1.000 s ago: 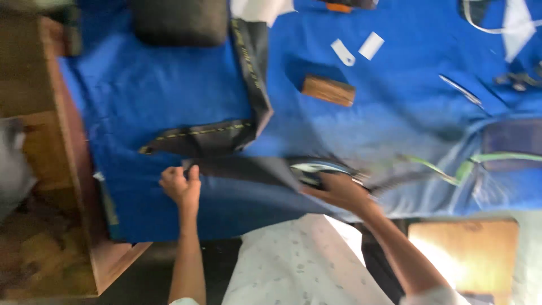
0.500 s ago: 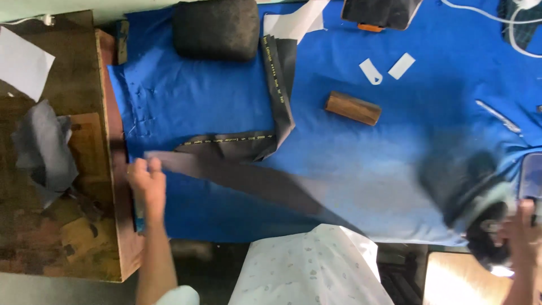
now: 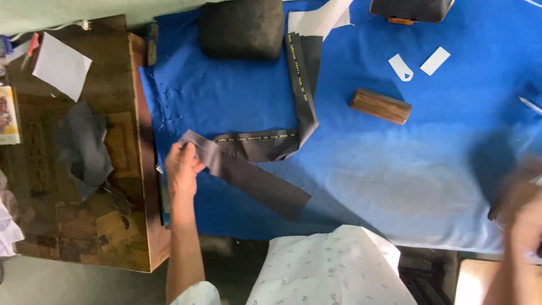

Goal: The person irons a dark fabric piece on a blue-covered table using a steam iron and a wooden pressing block. They then handle a long dark fabric strip with yellow stitching, ironing it flat, and finally place a white paper strip on the fabric and iron over it.

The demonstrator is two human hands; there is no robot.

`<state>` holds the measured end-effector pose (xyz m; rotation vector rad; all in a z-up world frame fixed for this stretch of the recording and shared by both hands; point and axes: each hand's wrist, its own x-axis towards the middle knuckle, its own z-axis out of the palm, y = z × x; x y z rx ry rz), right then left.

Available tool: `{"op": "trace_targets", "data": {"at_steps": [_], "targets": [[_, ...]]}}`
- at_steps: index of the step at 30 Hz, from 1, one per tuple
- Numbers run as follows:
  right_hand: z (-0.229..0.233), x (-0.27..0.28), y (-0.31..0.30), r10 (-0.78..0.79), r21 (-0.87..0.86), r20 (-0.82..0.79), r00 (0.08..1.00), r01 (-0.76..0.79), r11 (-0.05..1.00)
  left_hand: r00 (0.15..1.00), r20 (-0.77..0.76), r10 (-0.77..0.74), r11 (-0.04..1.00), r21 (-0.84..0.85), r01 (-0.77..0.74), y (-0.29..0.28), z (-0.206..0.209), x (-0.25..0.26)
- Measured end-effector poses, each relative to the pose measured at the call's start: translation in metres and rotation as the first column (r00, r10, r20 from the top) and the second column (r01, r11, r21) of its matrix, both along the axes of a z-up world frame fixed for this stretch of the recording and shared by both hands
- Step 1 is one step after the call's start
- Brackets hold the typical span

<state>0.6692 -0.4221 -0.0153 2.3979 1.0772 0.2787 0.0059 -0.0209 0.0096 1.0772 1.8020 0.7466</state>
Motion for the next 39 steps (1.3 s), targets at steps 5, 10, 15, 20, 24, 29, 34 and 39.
{"op": "trace_targets", "data": {"at_steps": [5, 10, 15, 20, 24, 29, 34, 39], "targets": [[-0.007, -0.263, 0.180, 0.156, 0.288, -0.941, 0.299, 0.472, 0.834, 0.881, 0.473, 0.008, 0.989, -0.134, 0.063, -0.038, 0.051, 0.055], [-0.068, -0.351, 0.269, -0.022, 0.128, -0.975, 0.221, 0.642, 0.756, 0.823, 0.563, -0.079, 0.964, -0.166, 0.206, -0.062, 0.054, 0.066], [-0.034, -0.376, 0.232, 0.570, 0.278, -0.796, -0.205, 0.713, 0.643, 0.718, 0.692, -0.081, 0.929, -0.208, 0.305, -0.072, 0.046, 0.079], [0.059, -0.371, 0.192, 0.727, -0.740, 0.273, -0.630, 0.345, 0.577, 0.570, 0.822, -0.004, 0.856, -0.292, 0.427, -0.088, 0.086, 0.129], [0.058, -0.363, 0.160, 0.780, -0.748, 0.239, -0.578, 0.402, 0.528, 0.550, 0.833, -0.064, 0.804, -0.284, 0.523, -0.096, 0.071, 0.158], [-0.007, -0.365, 0.132, 0.733, -0.592, -0.062, -0.677, 0.616, 0.519, 0.521, 0.853, 0.014, 0.822, -0.306, 0.480, -0.096, 0.018, 0.179], [0.001, -0.333, 0.105, 0.766, -0.733, 0.022, -0.643, 0.511, 0.449, 0.522, 0.851, -0.067, 0.915, -0.156, 0.373, -0.111, 0.119, 0.237], [-0.024, -0.323, 0.093, 0.726, -0.694, 0.148, -0.671, 0.453, 0.560, 0.615, 0.755, -0.225, 0.903, -0.075, 0.422, -0.210, 0.200, 0.337]]}}
